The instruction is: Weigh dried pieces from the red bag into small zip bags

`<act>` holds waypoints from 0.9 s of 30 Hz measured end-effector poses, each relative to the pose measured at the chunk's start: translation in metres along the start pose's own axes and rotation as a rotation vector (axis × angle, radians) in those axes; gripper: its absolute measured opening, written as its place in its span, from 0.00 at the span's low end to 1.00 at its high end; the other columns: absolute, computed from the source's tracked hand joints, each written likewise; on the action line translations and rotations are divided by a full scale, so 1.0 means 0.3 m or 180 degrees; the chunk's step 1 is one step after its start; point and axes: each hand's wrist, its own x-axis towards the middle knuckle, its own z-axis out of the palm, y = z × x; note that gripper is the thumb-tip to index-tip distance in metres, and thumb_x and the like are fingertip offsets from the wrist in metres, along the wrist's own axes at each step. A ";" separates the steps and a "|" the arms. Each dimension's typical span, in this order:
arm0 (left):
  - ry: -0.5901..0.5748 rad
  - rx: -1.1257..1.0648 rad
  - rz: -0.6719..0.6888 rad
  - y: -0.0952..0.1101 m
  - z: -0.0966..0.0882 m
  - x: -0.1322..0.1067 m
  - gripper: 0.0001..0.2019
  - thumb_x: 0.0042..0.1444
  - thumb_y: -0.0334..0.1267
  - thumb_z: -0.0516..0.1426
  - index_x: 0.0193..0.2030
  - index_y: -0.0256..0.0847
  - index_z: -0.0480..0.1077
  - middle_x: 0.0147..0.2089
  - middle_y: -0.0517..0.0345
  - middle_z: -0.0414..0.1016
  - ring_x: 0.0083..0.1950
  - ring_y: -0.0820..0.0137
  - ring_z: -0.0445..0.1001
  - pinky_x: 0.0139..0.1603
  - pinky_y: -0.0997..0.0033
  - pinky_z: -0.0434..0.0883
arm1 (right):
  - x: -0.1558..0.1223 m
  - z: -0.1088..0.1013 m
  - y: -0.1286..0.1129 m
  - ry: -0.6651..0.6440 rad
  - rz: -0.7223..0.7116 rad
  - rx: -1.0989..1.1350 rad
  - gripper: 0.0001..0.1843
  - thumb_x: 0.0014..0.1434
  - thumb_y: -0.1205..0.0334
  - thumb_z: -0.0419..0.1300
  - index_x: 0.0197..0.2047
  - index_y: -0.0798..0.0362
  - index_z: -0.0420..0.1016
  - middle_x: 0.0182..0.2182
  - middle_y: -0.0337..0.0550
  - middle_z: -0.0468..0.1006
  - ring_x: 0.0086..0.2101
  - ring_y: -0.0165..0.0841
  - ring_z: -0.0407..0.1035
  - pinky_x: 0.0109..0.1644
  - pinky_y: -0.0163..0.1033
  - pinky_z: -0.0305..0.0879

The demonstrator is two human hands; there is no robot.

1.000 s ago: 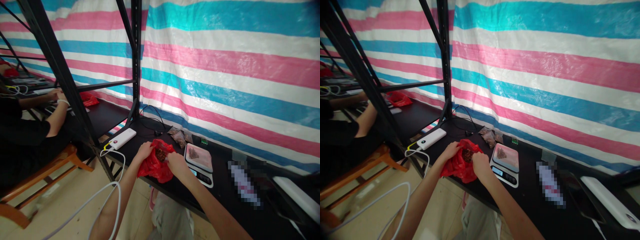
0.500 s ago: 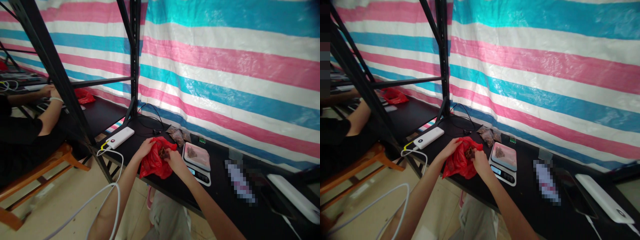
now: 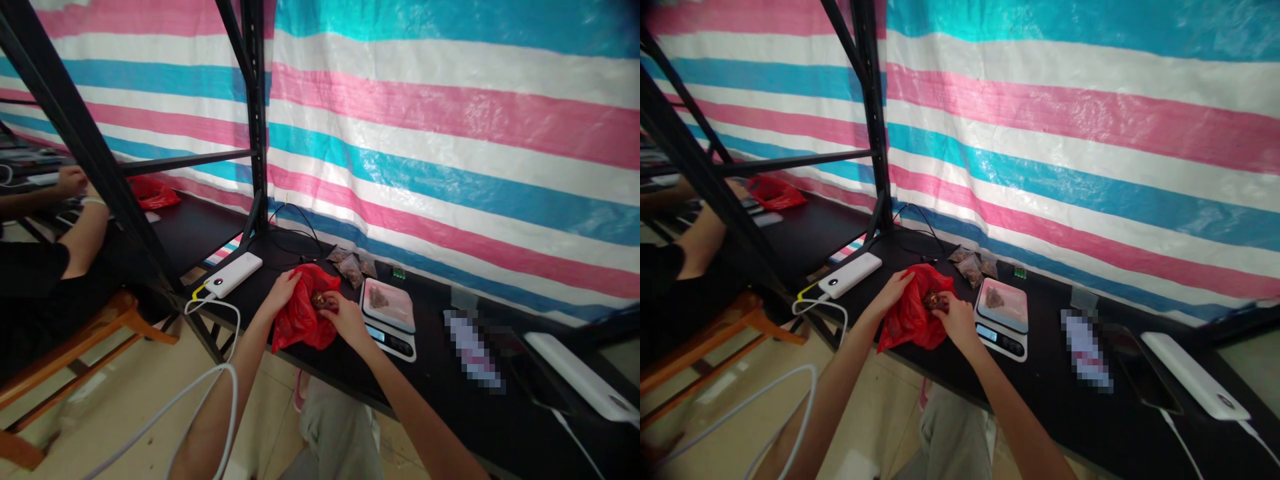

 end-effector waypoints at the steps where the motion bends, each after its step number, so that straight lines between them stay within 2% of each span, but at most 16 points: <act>1: 0.0080 0.0444 -0.0085 0.001 -0.015 -0.001 0.17 0.58 0.41 0.46 0.45 0.35 0.70 0.45 0.48 0.75 0.47 0.61 0.71 0.48 0.64 0.66 | -0.002 0.003 0.010 0.0086 -0.0040 0.0314 0.19 0.52 0.63 0.60 0.49 0.48 0.66 0.42 0.40 0.77 0.43 0.32 0.71 0.48 0.39 0.63; 4: 0.0317 0.1749 -0.0215 0.023 -0.057 -0.013 0.17 0.58 0.39 0.45 0.48 0.36 0.68 0.46 0.44 0.73 0.48 0.58 0.71 0.48 0.59 0.65 | -0.015 -0.012 0.030 0.0306 -0.0269 0.1177 0.19 0.51 0.64 0.60 0.48 0.51 0.66 0.42 0.42 0.77 0.43 0.31 0.71 0.50 0.38 0.63; 7: 0.0553 0.2572 0.0147 0.070 -0.073 -0.037 0.17 0.56 0.32 0.45 0.51 0.37 0.64 0.47 0.43 0.71 0.50 0.57 0.69 0.50 0.56 0.64 | -0.045 -0.073 0.039 0.0387 -0.0561 0.1536 0.19 0.51 0.62 0.60 0.48 0.53 0.66 0.45 0.44 0.75 0.45 0.33 0.69 0.52 0.40 0.61; 10: 0.0868 0.3001 0.0678 0.142 -0.055 -0.079 0.23 0.51 0.26 0.48 0.56 0.38 0.59 0.54 0.43 0.63 0.57 0.56 0.62 0.58 0.46 0.54 | -0.090 -0.165 0.067 0.0585 -0.0639 0.1542 0.20 0.51 0.60 0.60 0.48 0.53 0.67 0.47 0.46 0.74 0.47 0.36 0.68 0.53 0.42 0.60; 11: 0.0882 0.3059 0.0858 0.171 -0.041 -0.097 0.24 0.51 0.26 0.48 0.56 0.39 0.58 0.57 0.43 0.60 0.59 0.55 0.59 0.60 0.42 0.49 | -0.107 -0.198 0.087 0.0699 -0.0610 0.1527 0.20 0.51 0.59 0.60 0.48 0.53 0.67 0.47 0.47 0.73 0.48 0.36 0.67 0.53 0.43 0.60; 13: 0.0684 0.3013 0.1279 0.234 -0.001 -0.134 0.25 0.51 0.25 0.48 0.57 0.40 0.57 0.60 0.44 0.56 0.62 0.56 0.54 0.61 0.39 0.41 | -0.139 -0.263 0.145 0.0913 -0.0499 0.1474 0.22 0.50 0.58 0.60 0.49 0.52 0.67 0.48 0.47 0.72 0.47 0.37 0.67 0.53 0.44 0.60; 16: -0.0047 0.2628 0.1880 0.312 0.097 -0.164 0.23 0.54 0.29 0.47 0.58 0.44 0.56 0.62 0.50 0.53 0.65 0.61 0.50 0.64 0.45 0.37 | -0.180 -0.344 0.265 0.1133 -0.0299 0.1310 0.22 0.51 0.55 0.59 0.49 0.51 0.67 0.48 0.46 0.73 0.47 0.38 0.67 0.53 0.46 0.59; 19: -0.0977 0.2079 0.2304 0.339 0.242 -0.129 0.23 0.56 0.39 0.49 0.59 0.45 0.54 0.62 0.52 0.55 0.65 0.65 0.49 0.65 0.53 0.41 | -0.214 -0.397 0.381 0.1325 -0.0082 0.1085 0.21 0.51 0.55 0.58 0.48 0.51 0.67 0.47 0.46 0.73 0.46 0.38 0.67 0.51 0.47 0.60; 21: -0.1302 0.1870 0.2362 0.328 0.351 -0.073 0.28 0.53 0.44 0.53 0.60 0.42 0.53 0.62 0.48 0.56 0.64 0.62 0.50 0.65 0.52 0.40 | -0.235 -0.417 0.433 0.1368 0.0074 0.0984 0.21 0.51 0.55 0.58 0.47 0.53 0.67 0.46 0.47 0.74 0.43 0.38 0.68 0.49 0.46 0.61; 23: -0.1462 0.1804 0.2321 0.308 0.451 -0.009 0.34 0.49 0.47 0.57 0.61 0.38 0.53 0.62 0.43 0.55 0.65 0.58 0.50 0.64 0.49 0.39 | -0.252 -0.427 0.461 0.1351 0.0165 0.0915 0.21 0.50 0.55 0.58 0.47 0.54 0.67 0.43 0.47 0.75 0.40 0.37 0.69 0.47 0.44 0.62; 25: -0.1648 0.1809 0.2161 0.289 0.527 0.047 0.37 0.44 0.49 0.60 0.60 0.37 0.56 0.61 0.40 0.57 0.64 0.53 0.51 0.63 0.44 0.38 | -0.264 -0.431 0.468 0.1306 0.0176 0.0819 0.21 0.50 0.56 0.58 0.47 0.55 0.67 0.41 0.46 0.76 0.39 0.36 0.69 0.46 0.43 0.62; 27: -0.1782 0.1761 0.2051 0.276 0.577 0.081 0.37 0.42 0.49 0.61 0.58 0.37 0.59 0.59 0.41 0.61 0.62 0.53 0.55 0.62 0.44 0.39 | -0.270 -0.435 0.465 0.1258 0.0151 0.0697 0.20 0.51 0.57 0.57 0.48 0.54 0.67 0.41 0.45 0.76 0.39 0.36 0.69 0.47 0.43 0.61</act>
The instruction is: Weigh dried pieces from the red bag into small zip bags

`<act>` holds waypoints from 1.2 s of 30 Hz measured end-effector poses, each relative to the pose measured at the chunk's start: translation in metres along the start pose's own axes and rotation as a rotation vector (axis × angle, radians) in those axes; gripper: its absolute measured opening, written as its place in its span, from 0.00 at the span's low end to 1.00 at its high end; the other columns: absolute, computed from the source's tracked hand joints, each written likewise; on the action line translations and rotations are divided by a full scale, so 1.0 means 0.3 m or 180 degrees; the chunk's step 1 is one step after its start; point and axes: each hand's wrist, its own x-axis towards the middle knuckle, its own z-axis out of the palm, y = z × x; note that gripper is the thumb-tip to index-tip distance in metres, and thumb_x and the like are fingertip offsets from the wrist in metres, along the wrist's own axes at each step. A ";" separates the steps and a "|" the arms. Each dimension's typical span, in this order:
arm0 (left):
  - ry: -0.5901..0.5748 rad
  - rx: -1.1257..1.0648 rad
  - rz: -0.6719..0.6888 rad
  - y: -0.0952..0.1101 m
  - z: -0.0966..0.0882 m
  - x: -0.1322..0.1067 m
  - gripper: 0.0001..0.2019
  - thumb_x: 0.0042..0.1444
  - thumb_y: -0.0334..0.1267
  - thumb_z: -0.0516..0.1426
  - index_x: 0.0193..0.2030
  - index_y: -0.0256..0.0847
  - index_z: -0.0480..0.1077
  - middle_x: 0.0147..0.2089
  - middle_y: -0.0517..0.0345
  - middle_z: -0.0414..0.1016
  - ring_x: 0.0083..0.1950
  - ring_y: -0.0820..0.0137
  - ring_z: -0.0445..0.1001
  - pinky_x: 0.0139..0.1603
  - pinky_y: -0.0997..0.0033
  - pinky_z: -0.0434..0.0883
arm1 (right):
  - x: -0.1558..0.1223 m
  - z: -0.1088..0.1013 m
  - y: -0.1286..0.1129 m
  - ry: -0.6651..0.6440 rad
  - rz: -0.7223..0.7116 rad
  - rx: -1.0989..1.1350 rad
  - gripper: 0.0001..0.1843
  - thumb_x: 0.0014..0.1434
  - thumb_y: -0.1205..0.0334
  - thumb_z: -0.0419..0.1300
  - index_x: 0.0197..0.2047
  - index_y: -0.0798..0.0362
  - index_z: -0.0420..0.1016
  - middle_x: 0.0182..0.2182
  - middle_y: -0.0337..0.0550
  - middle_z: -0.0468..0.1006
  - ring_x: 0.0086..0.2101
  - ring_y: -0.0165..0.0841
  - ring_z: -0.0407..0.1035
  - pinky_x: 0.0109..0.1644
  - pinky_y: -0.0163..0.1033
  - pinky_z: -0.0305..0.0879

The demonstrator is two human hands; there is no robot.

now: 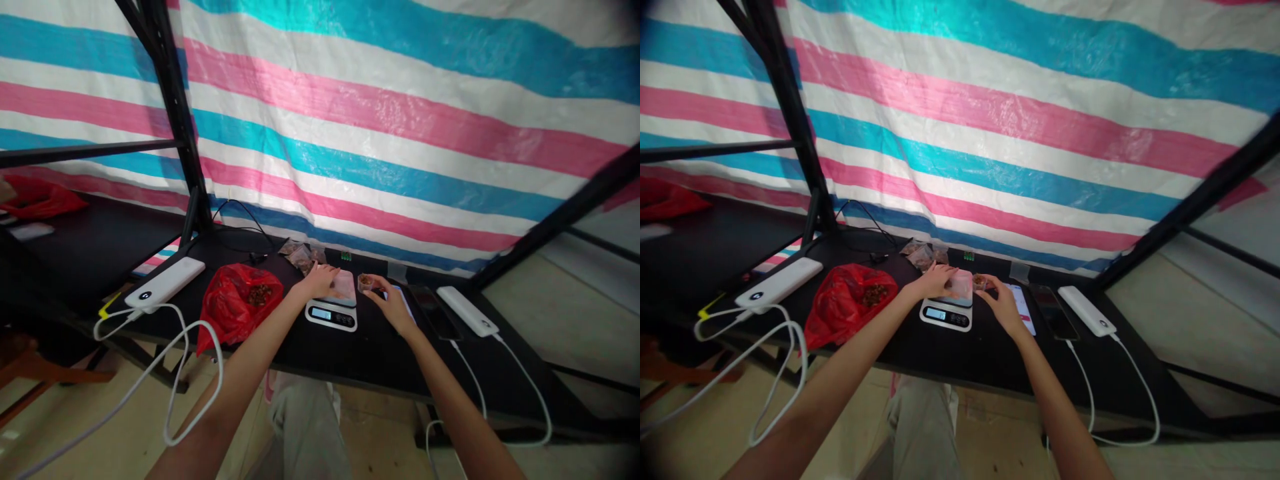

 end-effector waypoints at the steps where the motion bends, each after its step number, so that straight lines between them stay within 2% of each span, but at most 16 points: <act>1: -0.0009 -0.0041 -0.0009 -0.004 0.011 0.014 0.36 0.42 0.49 0.61 0.57 0.38 0.59 0.58 0.42 0.62 0.61 0.54 0.57 0.63 0.46 0.40 | 0.000 -0.002 -0.003 -0.0035 -0.0025 -0.0048 0.20 0.51 0.58 0.57 0.48 0.54 0.67 0.42 0.45 0.75 0.40 0.35 0.69 0.48 0.43 0.60; 5: 0.0228 0.0035 -0.0083 0.004 0.034 0.030 0.32 0.46 0.46 0.59 0.58 0.40 0.59 0.57 0.45 0.64 0.59 0.57 0.59 0.63 0.49 0.40 | 0.014 -0.009 -0.006 -0.0149 -0.0117 -0.0142 0.20 0.52 0.59 0.57 0.49 0.52 0.68 0.44 0.43 0.75 0.41 0.35 0.69 0.49 0.43 0.60; 10: 0.0354 0.0201 -0.0089 0.017 0.042 0.028 0.33 0.44 0.48 0.61 0.57 0.41 0.61 0.54 0.46 0.65 0.58 0.56 0.60 0.64 0.49 0.37 | 0.043 -0.014 0.022 -0.0033 -0.0192 -0.0309 0.19 0.53 0.59 0.57 0.49 0.52 0.68 0.43 0.43 0.75 0.39 0.34 0.69 0.49 0.42 0.60; 13: 0.0432 0.0081 -0.0083 0.011 0.040 0.027 0.28 0.44 0.48 0.61 0.53 0.44 0.66 0.51 0.49 0.68 0.55 0.58 0.62 0.64 0.50 0.40 | 0.055 -0.020 0.037 -0.0064 -0.0274 -0.0585 0.19 0.53 0.60 0.58 0.49 0.53 0.68 0.44 0.43 0.75 0.39 0.33 0.69 0.47 0.40 0.60; 16: 0.0562 -0.0468 -0.0090 0.000 0.036 0.021 0.24 0.45 0.45 0.61 0.50 0.44 0.69 0.50 0.52 0.70 0.53 0.61 0.65 0.62 0.55 0.50 | 0.062 -0.032 0.029 -0.0111 -0.0302 -0.1011 0.19 0.53 0.60 0.58 0.49 0.51 0.68 0.45 0.42 0.75 0.39 0.34 0.68 0.46 0.40 0.58; 20: 0.0682 -0.1681 0.0005 -0.004 0.029 0.010 0.24 0.45 0.42 0.60 0.50 0.37 0.68 0.49 0.50 0.71 0.49 0.66 0.69 0.53 0.67 0.64 | 0.076 -0.049 -0.025 -0.0152 -0.0466 -0.1562 0.19 0.55 0.58 0.58 0.50 0.47 0.67 0.45 0.40 0.74 0.42 0.35 0.67 0.45 0.41 0.54; 25: 0.0722 -0.2695 0.0032 0.007 0.032 0.009 0.24 0.44 0.38 0.62 0.49 0.32 0.68 0.49 0.46 0.72 0.49 0.65 0.71 0.51 0.66 0.66 | 0.108 -0.064 -0.125 -0.0266 -0.0859 -0.2227 0.18 0.57 0.59 0.56 0.51 0.47 0.66 0.46 0.42 0.73 0.46 0.38 0.62 0.47 0.42 0.48; 31: 0.0943 -0.3174 -0.0071 -0.006 0.052 0.022 0.26 0.42 0.37 0.63 0.50 0.32 0.69 0.47 0.46 0.74 0.46 0.64 0.72 0.51 0.62 0.66 | 0.140 -0.079 -0.235 -0.0423 -0.1426 -0.3029 0.16 0.57 0.60 0.56 0.50 0.47 0.67 0.44 0.45 0.72 0.44 0.39 0.61 0.45 0.43 0.46; 36: 0.1049 -0.3334 -0.0012 -0.014 0.054 0.025 0.24 0.39 0.38 0.64 0.46 0.32 0.72 0.44 0.47 0.76 0.43 0.65 0.73 0.48 0.62 0.67 | 0.162 -0.068 -0.272 -0.0423 -0.1811 -0.3449 0.13 0.59 0.64 0.54 0.48 0.49 0.68 0.40 0.46 0.72 0.41 0.40 0.60 0.42 0.44 0.46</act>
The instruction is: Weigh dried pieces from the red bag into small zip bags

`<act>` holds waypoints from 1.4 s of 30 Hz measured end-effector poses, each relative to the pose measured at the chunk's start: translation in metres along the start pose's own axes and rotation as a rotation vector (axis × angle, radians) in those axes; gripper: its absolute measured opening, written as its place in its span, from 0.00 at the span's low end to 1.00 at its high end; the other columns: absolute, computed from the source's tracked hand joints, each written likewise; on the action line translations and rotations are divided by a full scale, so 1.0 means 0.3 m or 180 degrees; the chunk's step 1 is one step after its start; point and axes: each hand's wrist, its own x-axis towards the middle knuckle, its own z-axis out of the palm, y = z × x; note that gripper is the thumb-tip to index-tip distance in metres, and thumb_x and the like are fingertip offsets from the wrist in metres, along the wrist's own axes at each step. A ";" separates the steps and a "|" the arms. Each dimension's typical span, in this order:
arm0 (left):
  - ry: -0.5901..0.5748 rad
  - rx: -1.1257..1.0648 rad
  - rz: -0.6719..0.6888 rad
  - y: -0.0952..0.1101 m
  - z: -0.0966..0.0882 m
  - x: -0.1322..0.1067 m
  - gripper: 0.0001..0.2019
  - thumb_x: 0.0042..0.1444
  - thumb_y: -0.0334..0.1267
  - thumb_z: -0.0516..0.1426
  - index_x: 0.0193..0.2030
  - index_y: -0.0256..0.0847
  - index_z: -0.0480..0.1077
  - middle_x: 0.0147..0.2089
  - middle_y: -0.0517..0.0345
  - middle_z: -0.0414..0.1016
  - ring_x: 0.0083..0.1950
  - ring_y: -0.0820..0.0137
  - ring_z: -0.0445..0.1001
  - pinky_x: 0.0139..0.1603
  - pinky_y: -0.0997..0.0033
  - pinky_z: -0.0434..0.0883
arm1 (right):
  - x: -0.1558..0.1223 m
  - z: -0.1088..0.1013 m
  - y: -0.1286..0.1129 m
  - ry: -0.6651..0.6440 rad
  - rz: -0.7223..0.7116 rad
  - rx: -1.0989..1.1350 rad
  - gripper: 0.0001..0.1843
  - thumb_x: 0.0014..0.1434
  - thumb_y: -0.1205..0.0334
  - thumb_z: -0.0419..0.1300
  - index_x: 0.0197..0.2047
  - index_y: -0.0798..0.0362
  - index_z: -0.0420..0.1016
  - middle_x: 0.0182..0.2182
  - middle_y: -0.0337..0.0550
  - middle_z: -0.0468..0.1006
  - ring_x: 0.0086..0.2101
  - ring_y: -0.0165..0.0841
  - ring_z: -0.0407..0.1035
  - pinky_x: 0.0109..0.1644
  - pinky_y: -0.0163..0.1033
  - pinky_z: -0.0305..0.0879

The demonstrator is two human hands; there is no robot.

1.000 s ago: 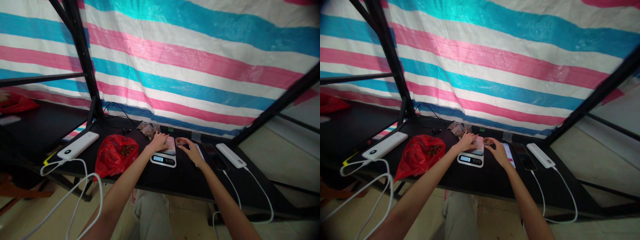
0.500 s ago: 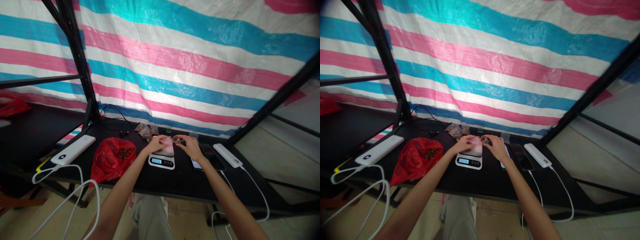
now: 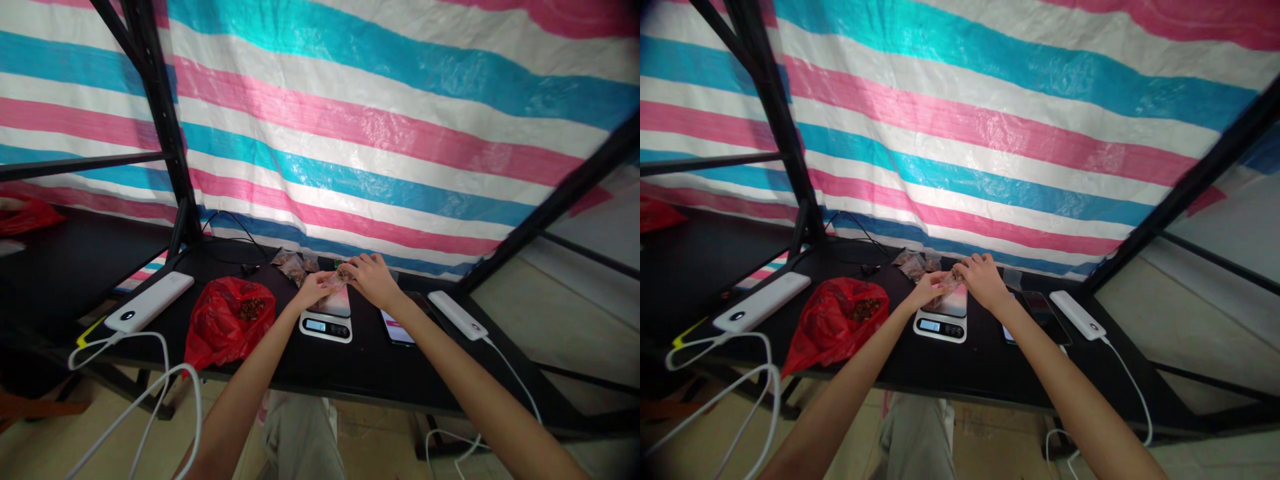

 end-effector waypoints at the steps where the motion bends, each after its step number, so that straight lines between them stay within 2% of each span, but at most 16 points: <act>1: 0.0037 -0.0049 -0.0021 0.001 -0.001 0.000 0.24 0.39 0.38 0.64 0.45 0.32 0.72 0.43 0.48 0.76 0.42 0.65 0.73 0.48 0.63 0.68 | 0.005 0.001 -0.002 0.0011 -0.0039 -0.0064 0.13 0.59 0.65 0.53 0.47 0.49 0.68 0.40 0.47 0.72 0.41 0.40 0.60 0.42 0.44 0.46; 9: 0.0355 0.0058 -0.0059 -0.004 -0.010 0.007 0.23 0.37 0.34 0.65 0.44 0.32 0.72 0.41 0.48 0.77 0.39 0.66 0.74 0.43 0.66 0.69 | 0.028 0.014 -0.017 0.0080 -0.0242 -0.0351 0.14 0.57 0.71 0.52 0.46 0.52 0.69 0.39 0.50 0.71 0.41 0.42 0.59 0.42 0.45 0.48; 15: 0.0408 0.0181 0.0076 -0.006 -0.021 0.014 0.22 0.39 0.37 0.64 0.44 0.34 0.72 0.42 0.49 0.77 0.40 0.66 0.74 0.42 0.67 0.69 | 0.034 0.004 -0.023 0.0245 -0.0486 -0.0625 0.18 0.58 0.73 0.48 0.51 0.54 0.65 0.45 0.51 0.70 0.45 0.43 0.59 0.47 0.45 0.51; 18: 0.0480 0.0199 0.0093 -0.006 -0.032 0.013 0.23 0.39 0.39 0.64 0.45 0.35 0.72 0.41 0.49 0.77 0.39 0.66 0.74 0.41 0.68 0.69 | 0.026 0.020 -0.015 0.0477 -0.0062 -0.0402 0.20 0.57 0.74 0.47 0.52 0.55 0.62 0.50 0.52 0.68 0.49 0.43 0.58 0.49 0.46 0.52; 21: 0.0578 0.0090 0.0029 -0.001 -0.057 0.008 0.24 0.39 0.41 0.64 0.46 0.34 0.72 0.39 0.49 0.77 0.37 0.67 0.74 0.39 0.69 0.70 | 0.017 0.086 -0.003 0.0569 0.1053 0.0360 0.17 0.54 0.69 0.52 0.49 0.57 0.61 0.43 0.53 0.72 0.44 0.44 0.64 0.45 0.45 0.56; 23: 0.0638 0.0019 0.0052 0.010 -0.085 0.002 0.24 0.40 0.42 0.64 0.45 0.34 0.72 0.39 0.50 0.77 0.37 0.67 0.74 0.39 0.69 0.70 | 0.012 0.154 -0.001 0.0437 0.1741 0.1195 0.18 0.51 0.64 0.56 0.46 0.57 0.61 0.37 0.50 0.75 0.38 0.41 0.69 0.39 0.41 0.59; 24: 0.0670 -0.0001 0.0081 0.019 -0.102 -0.002 0.23 0.40 0.42 0.63 0.44 0.34 0.72 0.39 0.50 0.77 0.37 0.67 0.74 0.40 0.69 0.70 | 0.010 0.190 -0.006 0.0321 0.1947 0.1646 0.19 0.49 0.63 0.58 0.45 0.56 0.60 0.35 0.48 0.76 0.36 0.39 0.70 0.37 0.38 0.60; 27: 0.0747 -0.0027 0.0162 0.051 -0.156 -0.018 0.20 0.41 0.43 0.63 0.41 0.34 0.74 0.41 0.49 0.77 0.40 0.65 0.75 0.43 0.67 0.70 | 0.000 0.267 -0.034 -0.0079 0.2144 0.2385 0.19 0.48 0.60 0.59 0.43 0.52 0.60 0.34 0.42 0.77 0.33 0.36 0.72 0.33 0.34 0.60; 29: 0.0791 -0.0073 0.0192 0.072 -0.186 -0.032 0.20 0.42 0.43 0.63 0.41 0.34 0.74 0.43 0.48 0.76 0.43 0.63 0.74 0.45 0.65 0.69 | -0.014 0.283 -0.055 -0.0280 0.2083 0.2263 0.17 0.50 0.58 0.58 0.43 0.49 0.62 0.35 0.40 0.77 0.34 0.36 0.72 0.33 0.35 0.59; 32: 0.0901 -0.0133 0.0181 0.092 -0.212 -0.052 0.22 0.42 0.43 0.63 0.44 0.34 0.72 0.45 0.47 0.75 0.46 0.62 0.73 0.48 0.64 0.68 | -0.059 0.273 -0.066 -0.0301 0.2081 0.1650 0.15 0.52 0.54 0.56 0.43 0.48 0.64 0.36 0.41 0.77 0.38 0.39 0.70 0.36 0.37 0.58; 34: 0.0931 -0.0096 0.0143 0.093 -0.215 -0.059 0.22 0.41 0.43 0.63 0.44 0.34 0.72 0.45 0.47 0.75 0.46 0.61 0.73 0.48 0.63 0.68 | -0.107 0.270 -0.058 -0.0297 0.2187 0.1169 0.14 0.54 0.54 0.55 0.43 0.49 0.66 0.36 0.43 0.76 0.40 0.40 0.68 0.39 0.39 0.57; 36: 0.0884 -0.0042 0.0117 0.088 -0.210 -0.060 0.22 0.41 0.43 0.63 0.43 0.34 0.73 0.45 0.48 0.75 0.45 0.61 0.74 0.47 0.64 0.69 | -0.165 0.283 -0.046 -0.0494 0.2174 0.0804 0.13 0.54 0.56 0.55 0.43 0.51 0.67 0.37 0.46 0.76 0.42 0.41 0.67 0.41 0.41 0.56; 40: 0.0798 -0.0004 0.0115 0.077 -0.187 -0.053 0.22 0.41 0.43 0.63 0.44 0.34 0.72 0.46 0.48 0.75 0.44 0.62 0.74 0.46 0.65 0.69 | -0.255 0.325 -0.028 -0.1215 0.1804 0.0793 0.15 0.53 0.61 0.56 0.46 0.52 0.68 0.41 0.49 0.74 0.45 0.43 0.65 0.43 0.44 0.57; 42: 0.0761 0.0043 0.0138 0.077 -0.176 -0.052 0.23 0.42 0.43 0.62 0.45 0.34 0.72 0.46 0.48 0.75 0.44 0.63 0.74 0.45 0.66 0.69 | -0.267 0.328 -0.017 -0.1235 0.1738 0.0914 0.21 0.52 0.60 0.57 0.51 0.52 0.65 0.45 0.50 0.73 0.47 0.45 0.64 0.43 0.46 0.57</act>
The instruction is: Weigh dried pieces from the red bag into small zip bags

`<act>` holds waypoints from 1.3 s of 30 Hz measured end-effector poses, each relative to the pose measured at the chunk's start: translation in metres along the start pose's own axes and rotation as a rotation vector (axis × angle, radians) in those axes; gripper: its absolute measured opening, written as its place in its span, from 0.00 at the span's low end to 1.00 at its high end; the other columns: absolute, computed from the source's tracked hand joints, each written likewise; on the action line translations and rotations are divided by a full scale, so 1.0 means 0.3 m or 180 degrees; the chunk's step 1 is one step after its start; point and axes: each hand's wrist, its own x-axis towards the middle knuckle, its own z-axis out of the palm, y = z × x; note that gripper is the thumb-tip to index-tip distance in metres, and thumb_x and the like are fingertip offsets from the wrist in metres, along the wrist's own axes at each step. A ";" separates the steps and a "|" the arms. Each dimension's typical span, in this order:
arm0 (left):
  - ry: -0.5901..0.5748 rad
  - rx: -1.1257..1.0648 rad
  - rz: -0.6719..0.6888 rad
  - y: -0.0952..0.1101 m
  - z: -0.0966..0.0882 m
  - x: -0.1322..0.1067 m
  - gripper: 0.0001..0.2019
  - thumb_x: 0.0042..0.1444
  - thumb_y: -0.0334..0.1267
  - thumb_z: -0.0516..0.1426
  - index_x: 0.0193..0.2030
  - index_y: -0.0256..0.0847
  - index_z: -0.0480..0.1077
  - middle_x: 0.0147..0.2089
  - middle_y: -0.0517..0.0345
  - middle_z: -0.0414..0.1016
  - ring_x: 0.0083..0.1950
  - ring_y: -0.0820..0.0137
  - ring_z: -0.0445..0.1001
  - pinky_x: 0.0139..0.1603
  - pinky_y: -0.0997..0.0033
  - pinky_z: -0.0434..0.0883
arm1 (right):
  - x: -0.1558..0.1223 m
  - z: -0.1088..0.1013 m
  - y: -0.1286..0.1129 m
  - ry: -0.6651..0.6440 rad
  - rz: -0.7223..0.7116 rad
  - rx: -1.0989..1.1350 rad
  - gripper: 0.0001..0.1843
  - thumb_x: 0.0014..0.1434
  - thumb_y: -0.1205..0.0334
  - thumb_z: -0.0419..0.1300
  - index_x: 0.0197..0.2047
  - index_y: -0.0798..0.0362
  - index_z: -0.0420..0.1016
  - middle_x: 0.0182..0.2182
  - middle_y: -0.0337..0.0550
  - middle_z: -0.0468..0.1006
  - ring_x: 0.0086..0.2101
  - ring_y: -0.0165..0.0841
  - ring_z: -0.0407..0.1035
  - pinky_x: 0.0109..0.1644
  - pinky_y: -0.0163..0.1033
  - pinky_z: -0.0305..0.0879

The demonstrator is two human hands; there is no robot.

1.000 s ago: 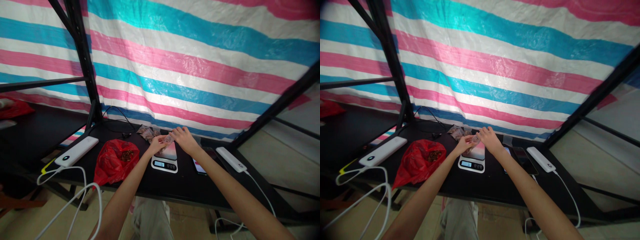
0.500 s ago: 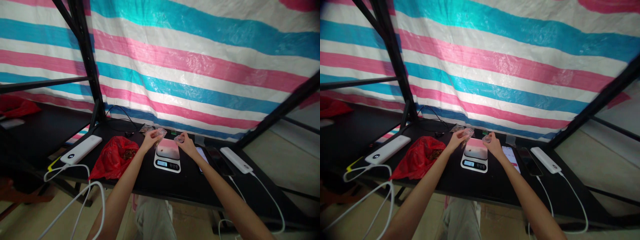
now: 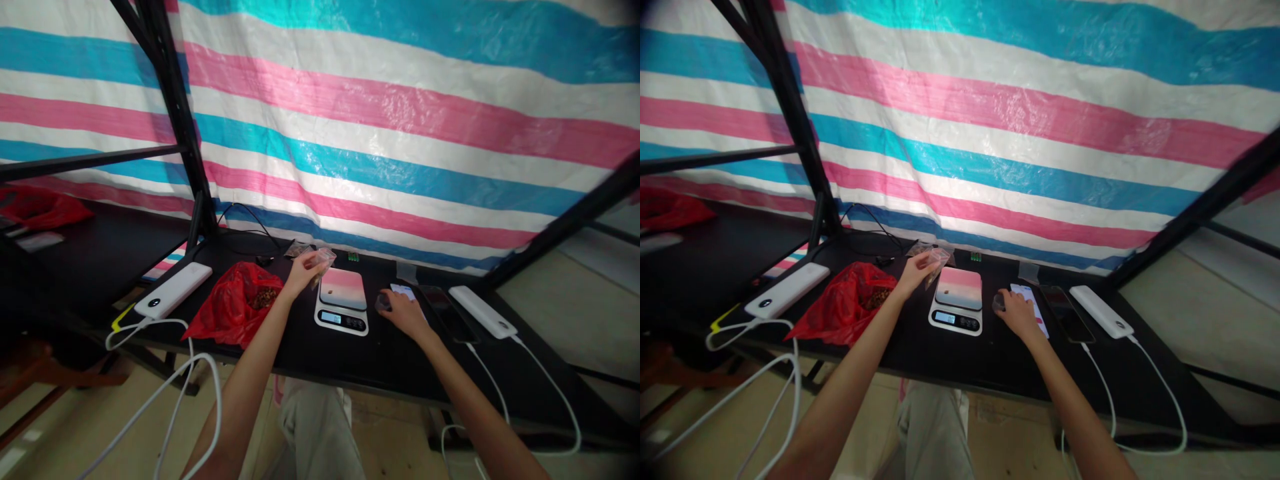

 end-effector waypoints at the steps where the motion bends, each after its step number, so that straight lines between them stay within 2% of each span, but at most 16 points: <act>1: -0.0017 0.0040 0.0011 0.001 0.004 -0.002 0.23 0.43 0.43 0.62 0.46 0.34 0.72 0.46 0.48 0.75 0.44 0.63 0.74 0.45 0.67 0.69 | 0.003 -0.009 0.002 0.0099 -0.0040 0.0076 0.25 0.52 0.59 0.58 0.54 0.51 0.63 0.47 0.50 0.71 0.48 0.46 0.63 0.44 0.47 0.57; 4: 0.0001 0.0154 -0.0012 0.005 0.007 -0.009 0.22 0.42 0.43 0.62 0.45 0.35 0.72 0.44 0.49 0.75 0.43 0.63 0.74 0.44 0.67 0.70 | 0.027 -0.066 -0.037 0.0508 -0.0349 0.0421 0.30 0.51 0.57 0.59 0.57 0.46 0.59 0.51 0.48 0.68 0.49 0.46 0.62 0.42 0.46 0.59; 6: 0.0069 0.0137 -0.0065 0.004 0.005 -0.014 0.23 0.41 0.43 0.63 0.45 0.34 0.72 0.43 0.49 0.76 0.43 0.64 0.74 0.44 0.67 0.69 | 0.049 -0.106 -0.108 0.0620 -0.0717 0.0745 0.27 0.52 0.58 0.59 0.55 0.43 0.63 0.49 0.44 0.70 0.46 0.42 0.65 0.41 0.43 0.59; 8: 0.0109 0.0095 -0.0082 0.000 0.003 -0.016 0.24 0.41 0.43 0.63 0.46 0.33 0.71 0.44 0.48 0.75 0.44 0.64 0.73 0.45 0.66 0.69 | 0.072 -0.127 -0.205 0.0638 -0.1026 0.0997 0.18 0.54 0.59 0.58 0.49 0.43 0.69 0.43 0.41 0.74 0.42 0.37 0.67 0.40 0.39 0.59; 11: 0.0098 0.0090 0.0007 -0.010 0.005 -0.016 0.23 0.42 0.43 0.62 0.45 0.32 0.71 0.44 0.48 0.75 0.44 0.64 0.73 0.46 0.66 0.69 | 0.101 -0.118 -0.340 0.0532 -0.1127 0.1059 0.08 0.52 0.58 0.62 0.38 0.45 0.76 0.35 0.39 0.77 0.37 0.34 0.69 0.39 0.37 0.59; 14: 0.0024 0.0139 0.0129 -0.021 0.010 -0.018 0.22 0.44 0.43 0.61 0.45 0.32 0.71 0.44 0.48 0.75 0.45 0.64 0.73 0.47 0.66 0.68 | 0.115 -0.090 -0.396 0.0494 -0.0931 0.0916 0.04 0.50 0.60 0.62 0.31 0.48 0.77 0.33 0.41 0.77 0.36 0.35 0.69 0.37 0.36 0.59; 22: 0.0030 0.0260 0.0021 -0.043 0.023 -0.024 0.23 0.44 0.42 0.61 0.46 0.32 0.71 0.43 0.48 0.75 0.43 0.65 0.73 0.45 0.66 0.68 | 0.118 -0.032 -0.329 0.0477 -0.0815 0.1449 0.01 0.50 0.67 0.60 0.29 0.54 0.74 0.31 0.41 0.75 0.35 0.32 0.69 0.37 0.34 0.61; 28: -0.0012 0.0309 -0.0015 -0.044 0.041 -0.034 0.22 0.43 0.42 0.62 0.45 0.32 0.71 0.42 0.48 0.76 0.40 0.66 0.73 0.44 0.66 0.69 | 0.102 -0.019 -0.305 0.0561 -0.0896 0.1430 0.07 0.50 0.73 0.57 0.32 0.55 0.74 0.32 0.44 0.76 0.35 0.33 0.70 0.40 0.37 0.63; 30: -0.0027 0.0358 -0.0006 -0.043 0.039 -0.044 0.23 0.43 0.42 0.62 0.46 0.32 0.71 0.42 0.48 0.76 0.41 0.66 0.73 0.45 0.66 0.68 | 0.101 -0.040 -0.290 0.0613 -0.1007 0.1516 0.09 0.50 0.75 0.55 0.31 0.55 0.74 0.32 0.44 0.76 0.35 0.33 0.71 0.40 0.36 0.63; 32: -0.0074 0.0487 0.0015 -0.044 0.037 -0.054 0.22 0.44 0.41 0.61 0.46 0.31 0.71 0.43 0.47 0.75 0.41 0.66 0.73 0.45 0.67 0.68 | 0.110 -0.077 -0.273 0.0736 -0.1004 0.1906 0.09 0.50 0.75 0.54 0.31 0.55 0.73 0.31 0.43 0.77 0.33 0.32 0.71 0.39 0.36 0.65; 37: -0.0091 0.0771 0.0066 -0.055 0.048 -0.068 0.23 0.43 0.39 0.61 0.47 0.31 0.70 0.43 0.47 0.75 0.40 0.66 0.72 0.43 0.67 0.69 | 0.135 -0.188 -0.261 0.1612 -0.0973 0.2629 0.07 0.52 0.69 0.55 0.34 0.55 0.73 0.31 0.44 0.77 0.31 0.34 0.72 0.39 0.39 0.67; 39: -0.0147 0.0782 0.0116 -0.056 0.063 -0.066 0.22 0.44 0.38 0.61 0.47 0.32 0.70 0.43 0.47 0.75 0.40 0.66 0.72 0.42 0.68 0.69 | 0.129 -0.210 -0.275 0.1694 -0.1084 0.2734 0.07 0.53 0.67 0.55 0.35 0.55 0.73 0.31 0.44 0.77 0.31 0.34 0.72 0.40 0.40 0.68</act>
